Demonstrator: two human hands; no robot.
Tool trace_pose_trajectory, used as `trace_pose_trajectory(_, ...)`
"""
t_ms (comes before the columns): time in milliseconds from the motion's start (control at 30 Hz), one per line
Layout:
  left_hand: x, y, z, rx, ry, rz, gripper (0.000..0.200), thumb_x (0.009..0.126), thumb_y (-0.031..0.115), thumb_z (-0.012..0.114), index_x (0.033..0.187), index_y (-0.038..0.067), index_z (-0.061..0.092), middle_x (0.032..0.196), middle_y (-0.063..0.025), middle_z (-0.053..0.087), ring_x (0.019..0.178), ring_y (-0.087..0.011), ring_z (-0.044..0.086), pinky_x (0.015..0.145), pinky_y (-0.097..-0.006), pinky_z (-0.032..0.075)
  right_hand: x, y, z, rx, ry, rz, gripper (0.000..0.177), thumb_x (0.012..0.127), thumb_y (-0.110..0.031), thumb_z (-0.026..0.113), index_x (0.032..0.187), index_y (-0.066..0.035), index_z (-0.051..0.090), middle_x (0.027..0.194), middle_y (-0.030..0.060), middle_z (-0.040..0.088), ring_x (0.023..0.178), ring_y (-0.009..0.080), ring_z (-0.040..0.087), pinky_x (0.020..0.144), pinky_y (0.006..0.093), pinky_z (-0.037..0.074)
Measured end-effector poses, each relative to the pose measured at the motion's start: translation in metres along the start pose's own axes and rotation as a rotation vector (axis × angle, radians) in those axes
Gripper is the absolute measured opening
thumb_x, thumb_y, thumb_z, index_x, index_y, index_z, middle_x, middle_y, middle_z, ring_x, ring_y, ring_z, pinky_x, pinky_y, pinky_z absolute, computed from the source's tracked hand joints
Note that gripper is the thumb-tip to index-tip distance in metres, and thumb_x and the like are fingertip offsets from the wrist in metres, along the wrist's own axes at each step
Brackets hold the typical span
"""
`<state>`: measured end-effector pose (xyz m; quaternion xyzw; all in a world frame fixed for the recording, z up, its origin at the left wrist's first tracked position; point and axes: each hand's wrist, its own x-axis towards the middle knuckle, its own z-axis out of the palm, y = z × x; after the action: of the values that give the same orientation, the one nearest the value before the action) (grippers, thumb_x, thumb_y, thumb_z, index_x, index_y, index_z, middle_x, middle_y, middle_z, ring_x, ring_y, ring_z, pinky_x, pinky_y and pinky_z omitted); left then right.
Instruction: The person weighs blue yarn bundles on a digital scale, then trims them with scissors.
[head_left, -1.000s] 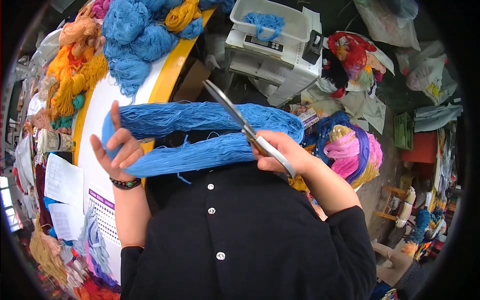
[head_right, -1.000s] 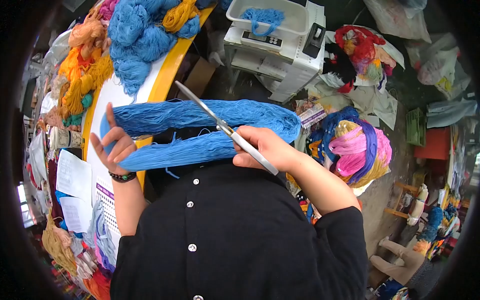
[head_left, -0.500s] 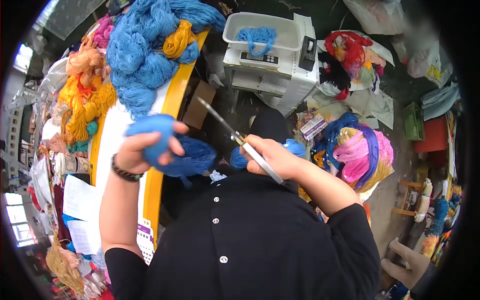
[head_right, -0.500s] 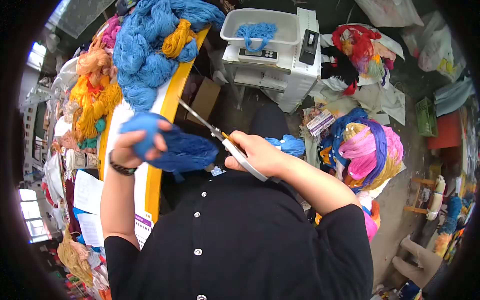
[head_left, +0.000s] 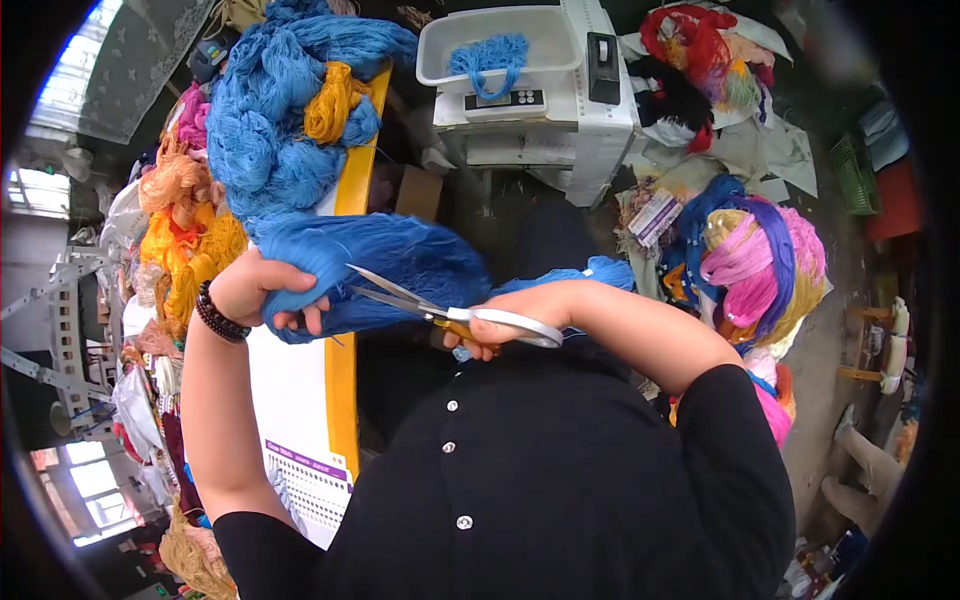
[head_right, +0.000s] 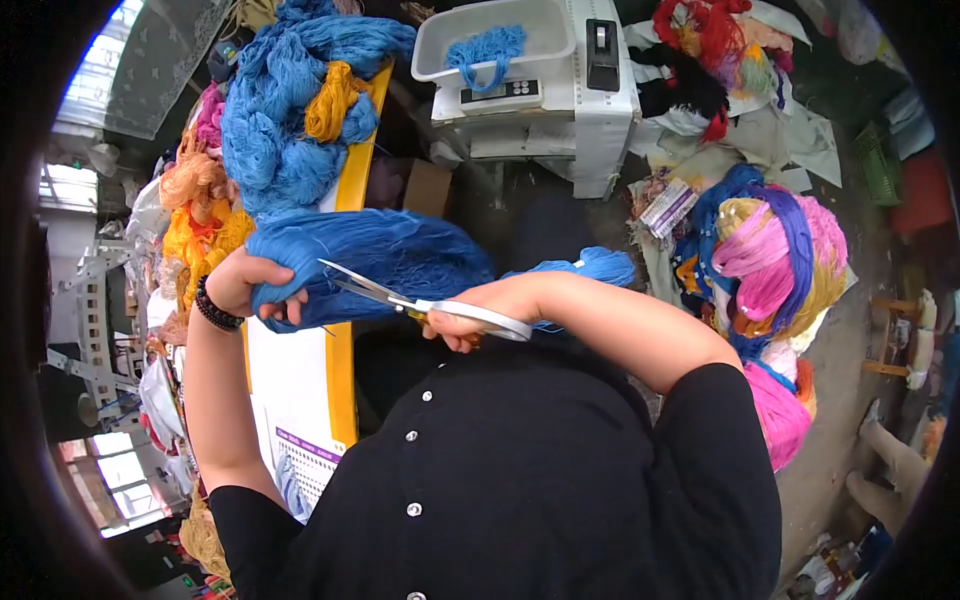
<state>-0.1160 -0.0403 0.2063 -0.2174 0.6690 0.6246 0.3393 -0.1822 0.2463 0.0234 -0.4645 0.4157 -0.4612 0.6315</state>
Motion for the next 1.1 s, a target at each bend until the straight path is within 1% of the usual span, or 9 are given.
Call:
trace_pose_trajectory(233,-0.002,-0.005,0.041,0.252,0.072,-0.161,0.023,0.079,0.004,0.059,0.099,-0.007,0.059,0.081,-0.0148,0.068,0.066,-0.0232,0.070,0.041,-0.0220,0.048,0.033,-0.031,-0.006,-0.079,0.129,-0.053,0.073,0.084,-0.074,0.037,0.098,-0.005,0.054,0.087,0.0045,0.053,0.080,0.0147,0.050,0.072,0.0294,0.044)
trace_pose_trajectory(367,-0.005,-0.010,0.043,0.300,0.040,-0.191,0.015,0.083,0.008,0.058,0.093,-0.002,0.064,0.080,-0.0102,0.070,0.054,-0.0112,0.061,0.046,-0.0196,0.046,0.035,-0.044,0.005,-0.201,0.278,0.021,0.069,0.084,-0.069,0.047,0.091,-0.002,0.058,0.077,0.0079,0.056,0.072,0.0161,0.055,0.063,0.0309,0.045)
trace_pose_trajectory(400,-0.008,-0.010,0.047,0.291,0.035,-0.197,0.015,0.083,0.007,0.057,0.092,-0.002,0.064,0.079,-0.0104,0.069,0.054,-0.0110,0.061,0.046,-0.0193,0.045,0.036,-0.039,0.008,-0.230,0.308,-0.059,0.054,0.087,-0.056,0.055,0.088,-0.002,0.057,0.072,0.0083,0.056,0.068,0.0146,0.054,0.060,0.0288,0.044)
trace_pose_trajectory(533,-0.014,-0.018,0.041,0.246,0.069,-0.201,0.017,0.081,0.006,0.057,0.094,-0.003,0.064,0.080,-0.0109,0.069,0.060,-0.0154,0.066,0.046,-0.0191,0.046,0.025,-0.041,0.008,-0.297,0.232,0.078,0.056,0.086,-0.057,0.056,0.089,-0.002,0.058,0.072,0.0100,0.058,0.068,0.0212,0.057,0.061,0.0339,0.045)
trace_pose_trajectory(700,-0.015,-0.017,0.063,0.289,0.008,-0.117,0.019,0.085,0.011,0.057,0.099,0.000,0.062,0.073,-0.0093,0.069,0.050,-0.0090,0.056,0.046,-0.0192,0.044,0.038,-0.039,0.022,-0.332,0.335,-0.225,0.047,0.090,-0.049,0.055,0.089,-0.002,0.059,0.072,0.0108,0.059,0.066,0.0242,0.057,0.061,0.0366,0.045)
trace_pose_trajectory(733,-0.016,-0.019,0.053,0.312,-0.040,-0.160,0.020,0.083,0.009,0.056,0.100,-0.001,0.061,0.072,-0.0086,0.068,0.051,-0.0090,0.057,0.047,-0.0191,0.044,0.027,-0.047,0.020,-0.170,0.242,-0.026,0.066,0.085,-0.064,0.053,0.087,0.002,0.060,0.070,0.0134,0.058,0.069,0.0270,0.060,0.063,0.0367,0.047)
trace_pose_trajectory(800,-0.023,-0.012,0.049,0.307,0.037,-0.196,0.020,0.081,0.007,0.056,0.099,-0.001,0.061,0.071,-0.0079,0.067,0.053,-0.0091,0.058,0.046,-0.0191,0.044,0.019,-0.050,0.018,-0.370,0.284,0.018,0.065,0.083,-0.063,0.056,0.087,0.002,0.060,0.071,0.0133,0.059,0.070,0.0273,0.061,0.064,0.0365,0.047)
trace_pose_trajectory(933,-0.016,-0.023,0.058,0.367,-0.003,-0.198,0.020,0.081,0.006,0.056,0.100,0.000,0.060,0.076,-0.0095,0.068,0.055,-0.0106,0.060,0.048,-0.0212,0.046,0.046,-0.031,0.022,-0.374,0.366,-0.244,0.064,0.086,-0.062,0.052,0.088,0.002,0.060,0.076,0.0163,0.062,0.073,0.0311,0.062,0.065,0.0386,0.047)
trace_pose_trajectory(1100,-0.024,-0.033,0.042,0.330,0.061,-0.250,0.024,0.080,0.002,0.054,0.103,-0.002,0.061,0.076,-0.0109,0.068,0.053,-0.0105,0.059,0.045,-0.0203,0.045,0.024,-0.053,0.025,-0.498,0.306,0.045,0.062,0.084,-0.060,0.057,0.079,0.002,0.061,0.069,0.0159,0.059,0.070,0.0278,0.062,0.062,0.0371,0.047)
